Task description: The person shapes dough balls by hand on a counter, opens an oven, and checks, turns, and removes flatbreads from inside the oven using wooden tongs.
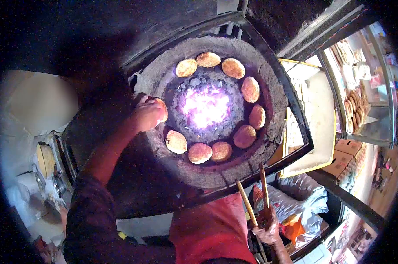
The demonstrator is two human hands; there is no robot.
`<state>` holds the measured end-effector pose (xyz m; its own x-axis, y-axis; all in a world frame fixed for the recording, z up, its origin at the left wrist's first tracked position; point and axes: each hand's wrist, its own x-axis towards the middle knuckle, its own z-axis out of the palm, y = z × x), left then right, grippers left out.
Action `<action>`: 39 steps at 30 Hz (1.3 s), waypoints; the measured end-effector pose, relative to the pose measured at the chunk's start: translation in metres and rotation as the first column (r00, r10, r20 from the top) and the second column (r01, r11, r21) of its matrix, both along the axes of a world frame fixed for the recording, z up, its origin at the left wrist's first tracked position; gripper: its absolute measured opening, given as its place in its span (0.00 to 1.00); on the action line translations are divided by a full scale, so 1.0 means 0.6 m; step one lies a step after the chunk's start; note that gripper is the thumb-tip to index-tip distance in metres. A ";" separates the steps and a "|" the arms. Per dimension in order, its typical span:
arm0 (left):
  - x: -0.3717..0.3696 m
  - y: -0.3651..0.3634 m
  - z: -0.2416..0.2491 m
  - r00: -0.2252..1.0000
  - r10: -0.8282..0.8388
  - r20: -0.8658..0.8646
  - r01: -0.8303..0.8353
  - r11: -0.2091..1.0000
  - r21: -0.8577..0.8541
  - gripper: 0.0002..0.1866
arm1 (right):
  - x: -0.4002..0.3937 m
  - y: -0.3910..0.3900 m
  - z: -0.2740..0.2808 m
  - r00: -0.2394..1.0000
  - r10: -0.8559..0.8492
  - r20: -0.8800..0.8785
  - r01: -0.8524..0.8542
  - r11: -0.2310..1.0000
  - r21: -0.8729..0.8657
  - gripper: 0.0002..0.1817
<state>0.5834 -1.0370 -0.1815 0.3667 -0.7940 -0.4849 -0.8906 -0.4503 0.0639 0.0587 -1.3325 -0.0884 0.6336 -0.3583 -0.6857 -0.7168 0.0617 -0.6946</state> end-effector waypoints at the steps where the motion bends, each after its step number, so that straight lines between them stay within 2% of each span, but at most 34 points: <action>1: 0.008 -0.011 0.006 1.000 0.010 -0.017 -0.009 0.999 0.036 0.12 | 0.002 0.001 0.003 0.999 -0.037 -0.029 0.038 0.999 0.029 0.34; 2: 0.020 -0.016 -0.013 0.856 0.316 -0.409 -0.424 0.882 -0.207 0.13 | 0.004 0.006 0.007 0.999 -0.039 -0.027 0.039 0.999 0.028 0.34; 3: 0.036 -0.022 -0.036 0.499 0.389 -0.775 -0.797 0.558 -0.233 0.13 | 0.005 0.013 0.011 0.993 -0.101 0.067 0.100 0.995 0.025 0.34; 4: 0.070 -0.025 -0.069 0.436 0.337 -0.834 -0.834 0.499 -0.234 0.17 | 0.004 0.012 0.009 0.985 -0.132 0.114 0.130 0.991 0.025 0.34; 5: 0.070 -0.058 -0.010 0.122 0.423 -0.898 -0.951 0.310 0.017 0.22 | 0.003 0.012 0.008 0.974 -0.160 0.161 0.158 0.987 0.025 0.34; 7: 0.087 -0.095 -0.003 -0.199 0.144 -0.969 -0.974 0.082 0.212 0.24 | -0.005 0.005 0.001 0.996 0.002 -0.085 -0.003 1.000 -0.018 0.33; 8: 0.094 -0.113 -0.020 -0.200 0.143 -0.969 -0.973 0.085 0.214 0.24 | 0.001 0.002 0.004 0.995 0.082 -0.048 -0.086 0.993 -0.080 0.31; 9: 0.101 -0.132 -0.040 -0.163 0.184 -0.969 -0.986 -0.065 0.153 0.24 | -0.006 0.005 -0.009 0.995 0.084 -0.046 -0.088 0.993 -0.081 0.31; 10: 0.106 -0.151 -0.059 -0.136 0.230 -0.964 -0.974 -0.210 0.087 0.24 | -0.026 0.013 -0.025 0.971 -0.220 -0.089 0.235 0.947 0.219 0.28; 11: 0.109 -0.182 -0.064 -0.240 0.373 -0.896 -0.927 -0.361 0.098 0.23 | -0.014 0.018 -0.007 0.995 -0.097 0.022 0.093 0.983 0.161 0.33; 12: 0.137 -0.179 -0.143 -0.224 0.333 -0.916 -0.914 -0.397 0.079 0.17 | -0.002 0.024 0.011 0.991 0.021 0.129 -0.032 0.996 0.081 0.38; 14: 0.175 -0.170 -0.337 -0.250 0.182 -0.951 -0.830 -0.547 0.113 0.09 | -0.018 0.020 -0.002 0.992 -0.012 0.128 0.005 0.998 0.061 0.42; 15: 0.125 -0.171 -0.206 -0.307 0.364 -0.879 -0.852 -0.516 0.083 0.15 | 0.001 0.020 0.015 0.993 -0.048 0.106 0.039 0.996 0.083 0.43; 16: 0.072 -0.190 -0.110 -0.195 0.323 -0.926 -0.919 -0.389 0.057 0.14 | 0.020 0.020 0.031 0.993 -0.083 0.083 0.074 0.992 0.105 0.44; 17: 0.017 -0.212 -0.048 -0.084 0.264 -0.961 -0.965 -0.261 0.013 0.14 | 0.046 0.032 0.059 0.967 -0.253 -0.025 0.254 0.957 0.141 0.42; 18: -0.040 -0.218 -0.022 0.222 0.312 -0.924 -0.952 -0.134 -0.274 0.10 | 0.062 0.024 0.054 0.977 -0.203 0.072 0.199 0.979 0.053 0.33; 19: -0.105 -0.211 0.000 0.506 0.321 -0.800 -0.845 0.003 -0.534 0.07 | 0.079 0.017 0.050 0.977 -0.142 0.162 0.150 0.988 -0.038 0.24; 20: -0.186 -0.195 0.038 0.556 0.148 -0.818 -0.831 0.120 -0.543 0.08 | 0.103 0.003 0.054 0.989 -0.028 0.143 0.036 0.998 -0.052 0.25; 21: -0.269 -0.178 0.076 0.554 -0.035 -0.832 -0.804 0.234 -0.546 0.10 | 0.139 -0.015 0.061 0.987 0.094 0.129 -0.086 0.994 -0.071 0.27; 22: -0.360 -0.150 0.079 0.457 -0.028 -0.889 -0.842 0.310 -0.442 0.10 | 0.188 -0.033 0.073 0.969 0.232 0.089 -0.213 0.960 -0.183 0.30; 23: -0.451 -0.121 0.082 0.358 -0.004 -0.934 -0.862 0.383 -0.332 0.11 | 0.240 -0.058 0.072 0.893 0.450 0.020 -0.419 0.846 -0.330 0.35; 24: -0.482 -0.100 0.152 0.364 0.335 -0.869 -0.734 0.677 -0.046 0.11 | 0.297 -0.076 0.071 0.833 0.544 0.103 -0.422 0.744 -0.518 0.30; 25: -0.509 -0.076 0.159 0.368 0.331 -0.869 -0.745 0.664 -0.063 0.11 | 0.359 -0.087 0.082 0.831 0.552 0.069 -0.443 0.732 -0.518 0.33; 26: -0.533 -0.049 0.163 0.418 0.376 -0.827 -0.760 0.643 -0.092 0.12 | 0.416 -0.111 0.074 0.656 0.753 -0.055 -0.446 0.329 -0.832 0.39; 27: -0.558 -0.017 0.164 0.459 0.423 -0.781 -0.774 0.622 -0.118 0.13 | 0.470 -0.138 0.069 0.567 0.799 -0.200 -0.540 0.177 -0.823 0.41; 28: -0.587 0.021 0.164 0.491 0.471 -0.733 -0.784 0.605 -0.136 0.15 | 0.532 -0.153 0.064 0.456 0.781 -0.427 -0.621 -0.065 -0.781 0.28; 29: -0.630 0.066 0.154 0.489 0.550 -0.677 -0.792 0.605 -0.082 0.16 | 0.594 -0.168 0.059 0.318 0.718 -0.620 -0.660 -0.303 -0.688 0.17; 31: -0.712 0.155 0.122 0.467 0.709 -0.528 -0.797 0.596 0.095 0.20 | 0.700 -0.163 0.043 0.316 0.723 -0.615 -0.536 -0.399 -0.744 0.13; 32: -0.734 0.186 0.132 0.427 0.732 -0.531 -0.893 0.435 -0.118 0.20 | 0.753 -0.161 0.036 0.319 0.722 -0.613 -0.466 -0.444 -0.765 0.11; 33: -0.761 0.219 0.144 0.385 0.745 -0.544 -0.917 0.244 -0.315 0.20 | 0.797 -0.156 0.034 0.302 0.725 -0.619 -0.359 -0.515 -0.778 0.13; 36: -0.962 0.330 0.059 0.219 0.873 -0.435 -0.932 0.320 0.172 0.20 | 0.892 -0.122 0.013 0.261 0.770 -0.582 0.105 -0.622 -0.776 0.21; 37: -1.015 0.348 0.045 0.191 0.881 -0.432 -0.893 0.339 0.295 0.20 | 0.923 -0.118 -0.001 0.229 0.748 -0.623 -0.005 -0.639 -0.769 0.21; 38: -1.058 0.351 0.037 0.203 0.869 -0.452 -0.865 0.376 0.333 0.19 | 0.940 -0.113 -0.014 0.213 0.744 -0.633 -0.002 -0.648 -0.762 0.21; 39: -1.098 0.351 0.028 0.251 0.843 -0.475 -0.831 0.440 0.341 0.19 | 0.951 -0.107 -0.026 0.140 0.769 -0.624 -0.102 -0.616 -0.781 0.23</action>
